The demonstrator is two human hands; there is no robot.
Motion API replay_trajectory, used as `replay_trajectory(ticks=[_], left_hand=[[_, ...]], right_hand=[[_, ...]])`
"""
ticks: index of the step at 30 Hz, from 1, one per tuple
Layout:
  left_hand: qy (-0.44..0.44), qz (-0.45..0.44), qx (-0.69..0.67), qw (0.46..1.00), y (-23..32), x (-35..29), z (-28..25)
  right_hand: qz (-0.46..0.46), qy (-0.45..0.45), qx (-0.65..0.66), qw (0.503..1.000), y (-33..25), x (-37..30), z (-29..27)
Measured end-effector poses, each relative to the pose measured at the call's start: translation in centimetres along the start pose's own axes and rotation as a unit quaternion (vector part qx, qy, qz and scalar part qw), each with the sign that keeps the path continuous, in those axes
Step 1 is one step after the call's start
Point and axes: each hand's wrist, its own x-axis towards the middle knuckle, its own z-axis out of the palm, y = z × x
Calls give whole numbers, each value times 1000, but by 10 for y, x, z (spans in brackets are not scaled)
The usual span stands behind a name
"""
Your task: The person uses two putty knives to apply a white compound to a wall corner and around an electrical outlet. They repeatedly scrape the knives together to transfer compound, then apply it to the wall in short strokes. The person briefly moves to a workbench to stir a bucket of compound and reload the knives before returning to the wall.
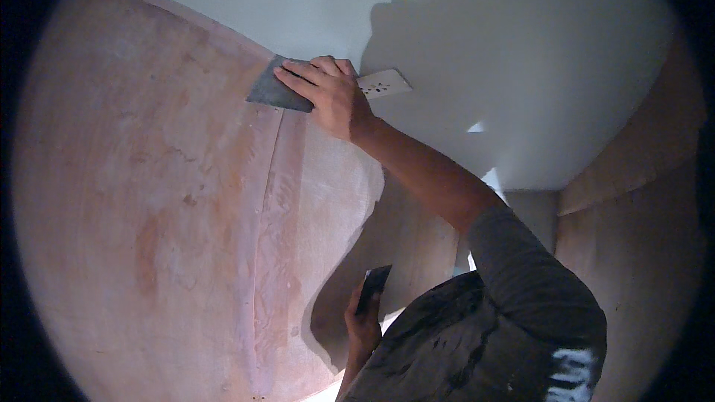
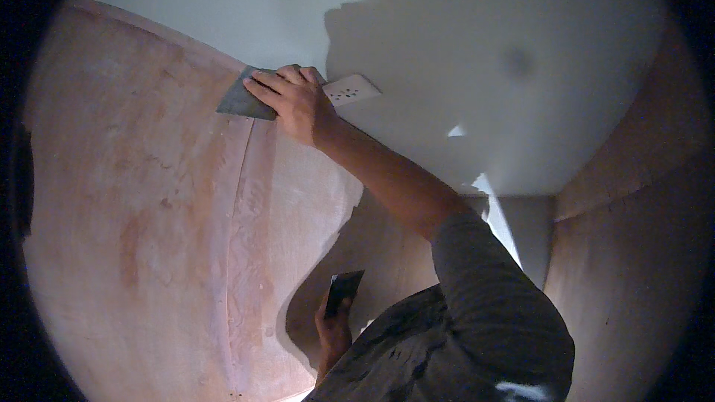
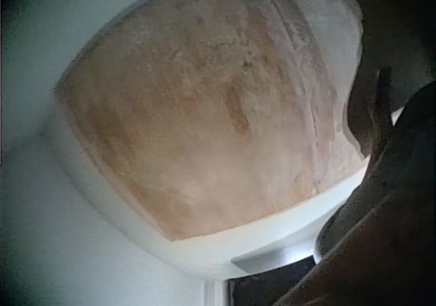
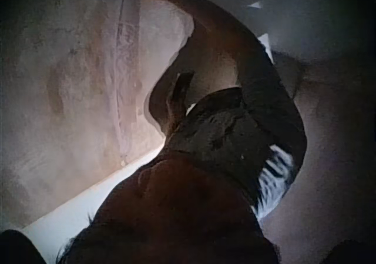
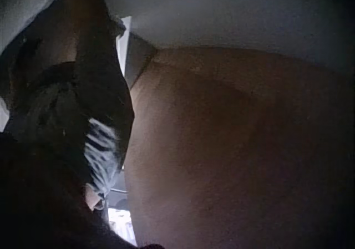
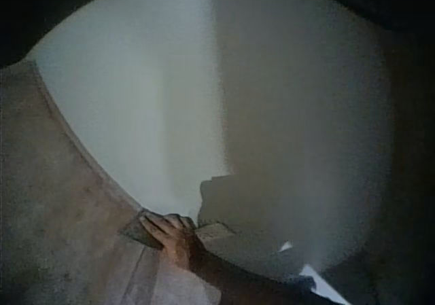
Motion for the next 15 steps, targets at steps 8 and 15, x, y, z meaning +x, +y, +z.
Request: replay_trajectory(ticks=[8,15], left_hand=[[13,-41,21,999,2,2,5],[-8,-69,43,997,4,17,11]], right_hand=[[-21,-108,-52,993,21,-35,-4],[-8,-200,-91,976,42,-91,-11]])
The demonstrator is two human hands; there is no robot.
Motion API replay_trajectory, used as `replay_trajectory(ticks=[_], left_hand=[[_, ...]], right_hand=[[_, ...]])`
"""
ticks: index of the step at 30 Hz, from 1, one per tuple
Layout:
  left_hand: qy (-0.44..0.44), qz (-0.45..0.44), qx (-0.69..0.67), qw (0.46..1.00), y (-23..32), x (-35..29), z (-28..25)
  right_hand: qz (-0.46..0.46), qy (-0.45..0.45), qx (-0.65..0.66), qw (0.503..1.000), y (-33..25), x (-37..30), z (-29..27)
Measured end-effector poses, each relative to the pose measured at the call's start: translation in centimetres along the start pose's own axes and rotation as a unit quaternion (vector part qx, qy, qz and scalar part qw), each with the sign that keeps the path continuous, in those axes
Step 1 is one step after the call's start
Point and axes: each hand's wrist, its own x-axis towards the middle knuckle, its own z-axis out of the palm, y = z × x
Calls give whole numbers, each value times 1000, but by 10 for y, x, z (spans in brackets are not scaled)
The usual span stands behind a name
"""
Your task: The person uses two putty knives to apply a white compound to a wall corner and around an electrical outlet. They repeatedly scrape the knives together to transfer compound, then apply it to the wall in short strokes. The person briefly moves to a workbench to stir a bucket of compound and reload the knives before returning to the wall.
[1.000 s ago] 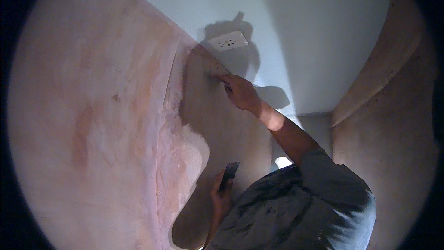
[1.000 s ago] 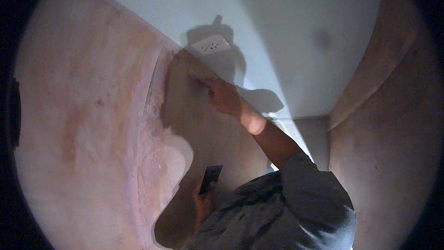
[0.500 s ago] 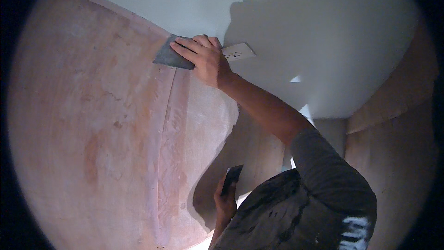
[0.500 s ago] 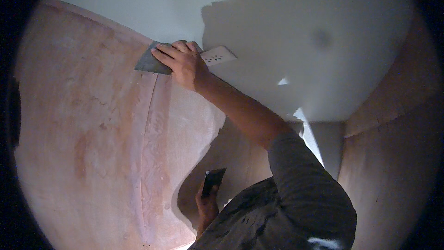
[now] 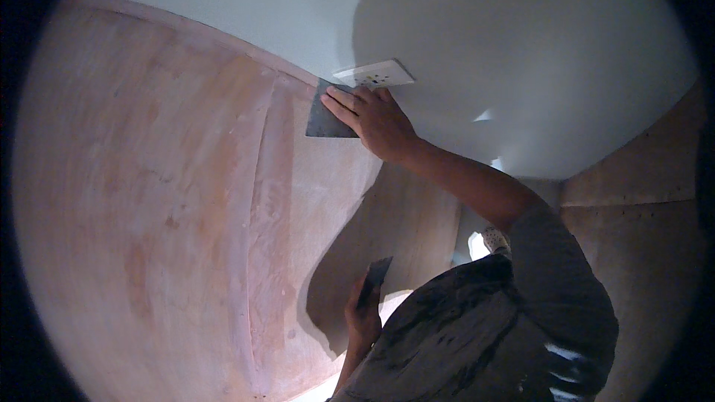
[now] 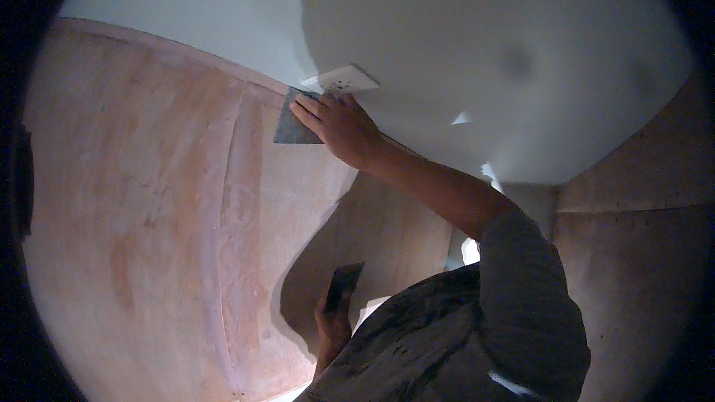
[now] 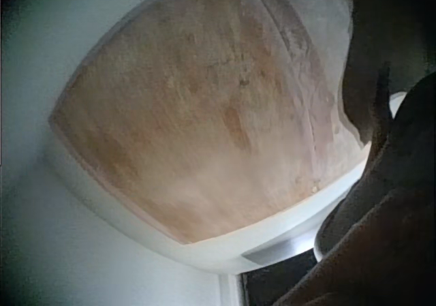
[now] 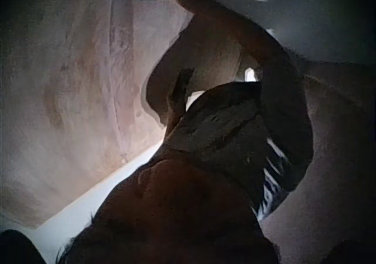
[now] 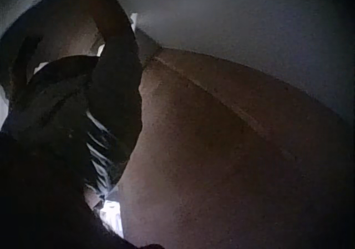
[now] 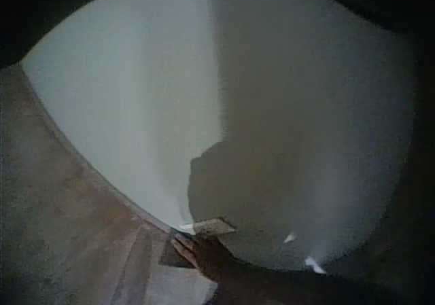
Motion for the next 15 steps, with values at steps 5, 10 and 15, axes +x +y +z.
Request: replay_trajectory(ticks=[5,10,15], left_hand=[[1,13,-48,999,5,12,-1],[-21,-56,-387,920,49,27,10],[-58,-53,-482,872,57,42,3]], right_hand=[[15,-53,-19,998,10,-37,14],[43,-92,-29,994,27,-75,25],[86,-135,5,987,30,-107,-4]])
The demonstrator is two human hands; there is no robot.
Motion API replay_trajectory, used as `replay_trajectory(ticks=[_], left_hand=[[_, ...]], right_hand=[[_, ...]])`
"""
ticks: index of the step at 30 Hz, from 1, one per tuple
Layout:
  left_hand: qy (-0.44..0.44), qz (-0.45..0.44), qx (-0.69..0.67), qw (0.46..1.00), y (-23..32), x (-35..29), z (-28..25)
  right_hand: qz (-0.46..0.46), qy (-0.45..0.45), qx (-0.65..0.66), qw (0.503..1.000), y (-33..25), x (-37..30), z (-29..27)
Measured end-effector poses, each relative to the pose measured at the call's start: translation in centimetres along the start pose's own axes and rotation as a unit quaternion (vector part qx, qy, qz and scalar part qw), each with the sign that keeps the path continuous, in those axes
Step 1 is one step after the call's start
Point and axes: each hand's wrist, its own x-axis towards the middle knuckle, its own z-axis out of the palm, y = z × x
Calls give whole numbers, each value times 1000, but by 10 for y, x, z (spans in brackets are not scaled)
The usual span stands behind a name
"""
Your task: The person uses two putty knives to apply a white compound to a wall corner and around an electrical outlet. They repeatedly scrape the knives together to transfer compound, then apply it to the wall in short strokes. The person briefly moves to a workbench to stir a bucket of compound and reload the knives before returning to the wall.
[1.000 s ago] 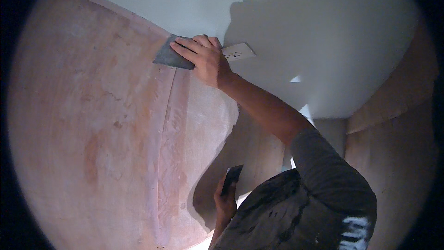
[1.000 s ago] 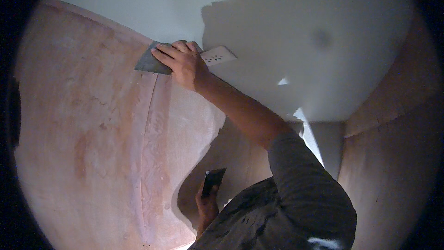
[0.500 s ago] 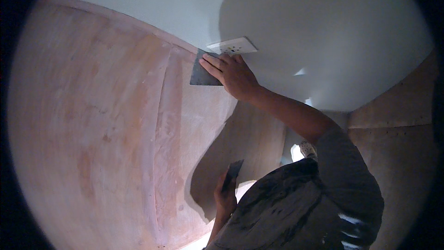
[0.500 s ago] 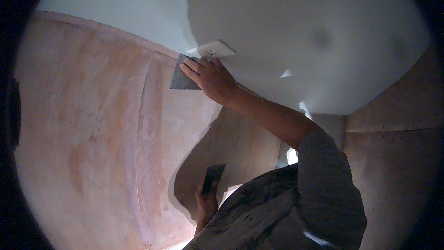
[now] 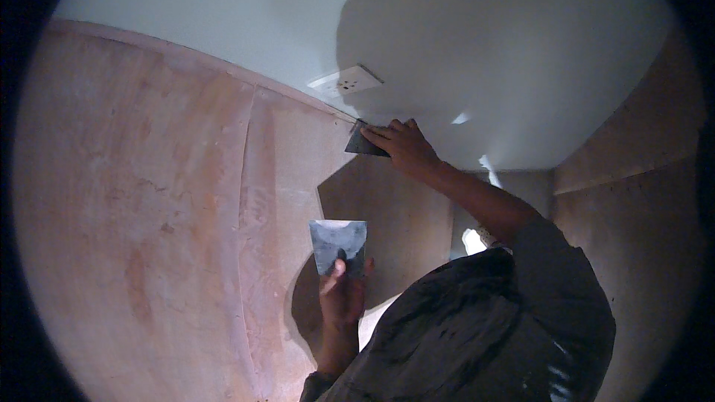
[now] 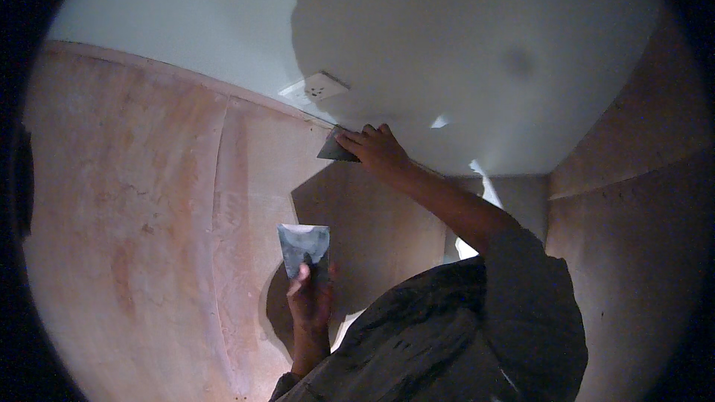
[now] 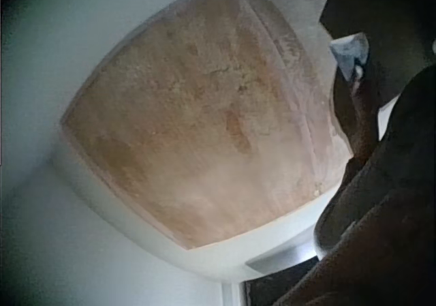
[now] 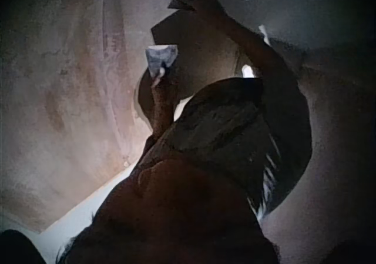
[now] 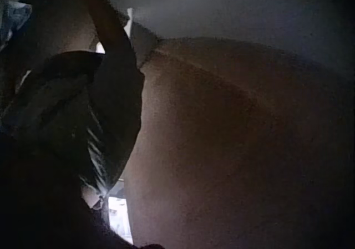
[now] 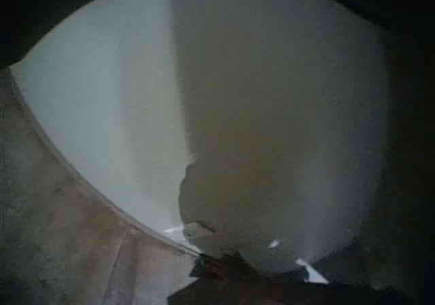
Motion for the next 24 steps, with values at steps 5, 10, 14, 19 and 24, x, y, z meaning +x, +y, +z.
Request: replay_trajectory(ticks=[5,10,14,19,24], left_hand=[[-42,-21,-32,998,13,23,12],[-38,-10,-38,998,19,29,32],[-82,31,-68,994,24,23,43],[-69,76,17,994,32,17,44],[-78,49,37,995,31,29,20]], right_hand=[[127,119,419,891,-51,-44,-52],[102,261,557,782,-102,-58,-99],[31,260,550,793,-117,-64,-100],[-27,153,483,862,-109,-57,-108],[-46,9,524,850,-103,-45,-105]])
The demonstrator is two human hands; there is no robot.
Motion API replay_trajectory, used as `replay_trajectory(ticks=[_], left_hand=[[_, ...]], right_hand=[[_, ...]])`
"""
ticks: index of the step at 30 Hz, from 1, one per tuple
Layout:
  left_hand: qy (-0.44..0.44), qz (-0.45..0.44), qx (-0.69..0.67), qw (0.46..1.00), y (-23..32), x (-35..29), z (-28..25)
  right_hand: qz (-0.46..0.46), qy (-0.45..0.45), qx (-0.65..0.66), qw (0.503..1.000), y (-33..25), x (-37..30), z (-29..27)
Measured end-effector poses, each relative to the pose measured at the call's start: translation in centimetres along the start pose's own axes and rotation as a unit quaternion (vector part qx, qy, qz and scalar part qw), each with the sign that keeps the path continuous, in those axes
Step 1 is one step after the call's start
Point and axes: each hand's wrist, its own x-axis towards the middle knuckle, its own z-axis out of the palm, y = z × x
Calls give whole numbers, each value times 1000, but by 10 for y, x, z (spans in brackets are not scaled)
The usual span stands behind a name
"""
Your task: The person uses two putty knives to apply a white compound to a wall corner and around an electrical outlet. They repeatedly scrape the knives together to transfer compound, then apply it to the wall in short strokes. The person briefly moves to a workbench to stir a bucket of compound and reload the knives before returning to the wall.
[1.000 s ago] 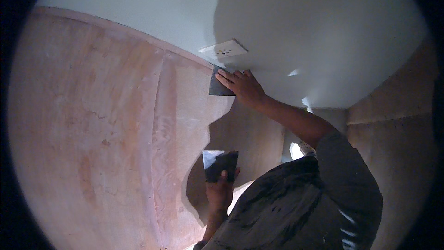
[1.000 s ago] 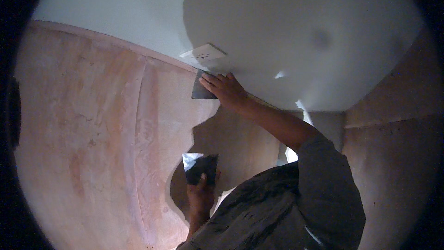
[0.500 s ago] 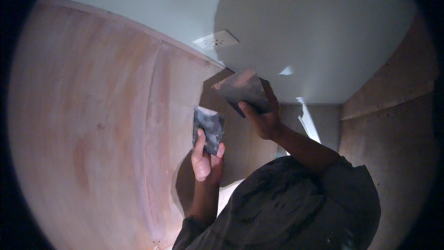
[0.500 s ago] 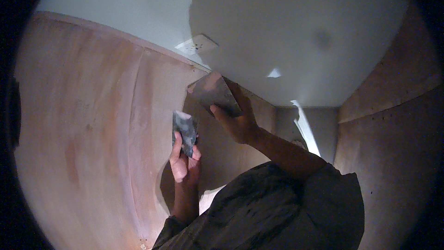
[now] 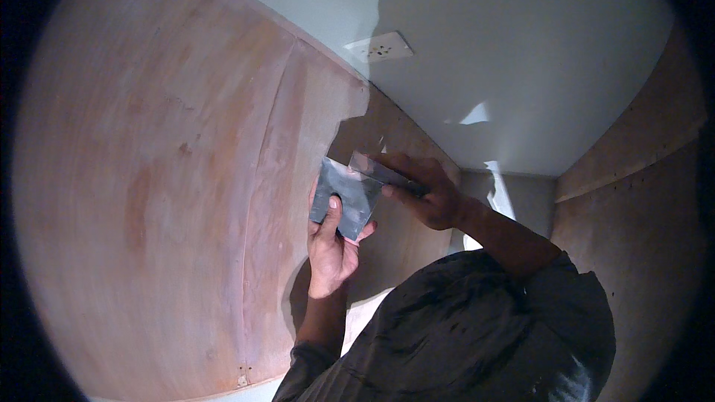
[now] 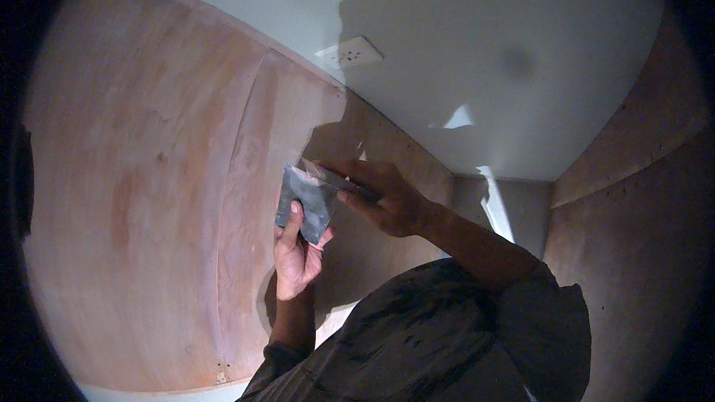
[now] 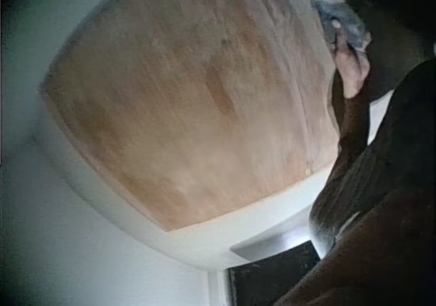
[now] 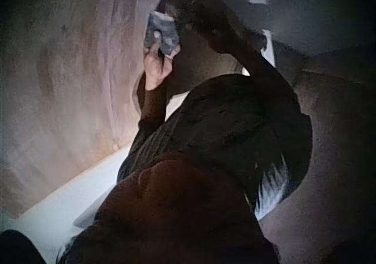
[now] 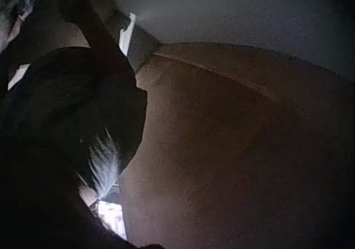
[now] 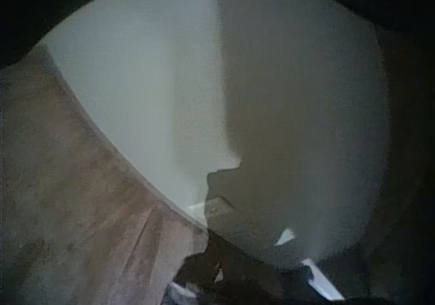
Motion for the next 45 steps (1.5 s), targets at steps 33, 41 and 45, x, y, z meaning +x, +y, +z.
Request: replay_trajectory(ticks=[33,41,45], left_hand=[[80,154,144,974,-22,-8,8],[-95,322,446,830,-65,7,-57],[-120,411,607,670,-68,19,-48]], right_hand=[[286,52,113,950,49,-49,-6],[338,-3,395,854,63,-68,-7],[143,42,255,955,99,-84,-8]])
